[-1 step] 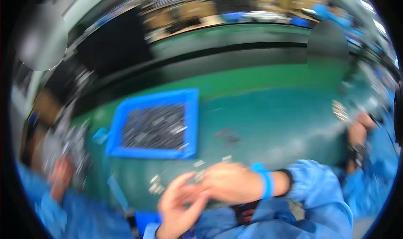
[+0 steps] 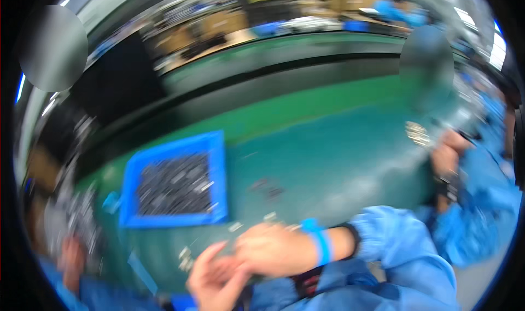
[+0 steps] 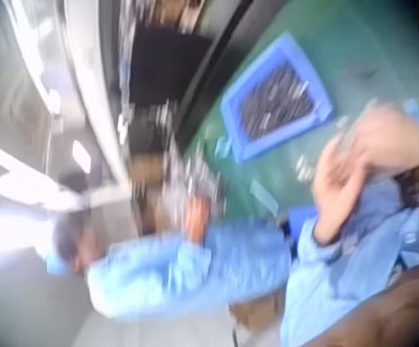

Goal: Assembling small plastic components manually at a factory workstation.

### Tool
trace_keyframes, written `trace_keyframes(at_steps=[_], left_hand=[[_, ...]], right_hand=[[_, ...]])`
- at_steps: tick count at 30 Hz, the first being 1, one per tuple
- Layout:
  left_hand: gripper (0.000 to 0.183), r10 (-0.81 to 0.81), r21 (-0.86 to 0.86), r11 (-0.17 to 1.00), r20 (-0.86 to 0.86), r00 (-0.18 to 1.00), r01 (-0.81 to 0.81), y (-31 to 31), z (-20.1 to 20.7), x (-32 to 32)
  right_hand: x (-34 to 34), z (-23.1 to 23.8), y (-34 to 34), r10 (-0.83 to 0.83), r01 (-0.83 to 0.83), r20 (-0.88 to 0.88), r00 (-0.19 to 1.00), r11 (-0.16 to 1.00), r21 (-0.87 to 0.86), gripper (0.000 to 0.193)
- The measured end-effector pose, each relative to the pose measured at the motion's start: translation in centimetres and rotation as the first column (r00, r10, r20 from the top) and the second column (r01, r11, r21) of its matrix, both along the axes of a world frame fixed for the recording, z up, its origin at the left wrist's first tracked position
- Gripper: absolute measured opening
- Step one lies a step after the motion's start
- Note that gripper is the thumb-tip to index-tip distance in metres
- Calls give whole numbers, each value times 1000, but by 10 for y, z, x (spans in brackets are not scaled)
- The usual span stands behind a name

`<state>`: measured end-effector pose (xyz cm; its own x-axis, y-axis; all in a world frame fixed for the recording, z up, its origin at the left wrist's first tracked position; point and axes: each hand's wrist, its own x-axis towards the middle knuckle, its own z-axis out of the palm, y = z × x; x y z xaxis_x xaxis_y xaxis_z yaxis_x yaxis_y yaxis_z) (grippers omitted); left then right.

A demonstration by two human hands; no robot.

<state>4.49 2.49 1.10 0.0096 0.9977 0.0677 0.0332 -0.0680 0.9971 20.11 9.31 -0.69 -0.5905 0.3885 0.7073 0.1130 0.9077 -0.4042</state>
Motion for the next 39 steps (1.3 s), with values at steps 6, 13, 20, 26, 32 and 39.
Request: trace_keyframes(at_steps=[6, 13, 20, 26, 32, 39], left_hand=[[38, -231, -169, 907, 570, 789, 387, 4, -3, 10], [23, -184, -152, 813, 850, 494, 562, -14, -17, 3], [18, -185, -109, 969, 278, 942, 222, -23, -8, 6], [19, -42, -18, 999, 40, 998, 42, 5, -23, 36], [14, -58, -17, 998, 179, 982, 62, -2, -23, 39], [12, -44, -81, 994, 303, 952, 71, -4, -27, 31]], right_hand=[[14, 1, 8, -23, 29, -202, 979, 999, 24, 15], [24, 0, -1, -72, 88, -163, 984, 991, 97, 16], [23, 0, -5, 0, 20, -206, 979, 995, 94, 17], [53, -3, -5, -12, -88, -182, 983, 843, -531, 23], [51, 0, -5, 53, -148, -171, 984, 780, -608, 10], [47, -5, -5, 41, -127, -151, 988, 775, -619, 8]])
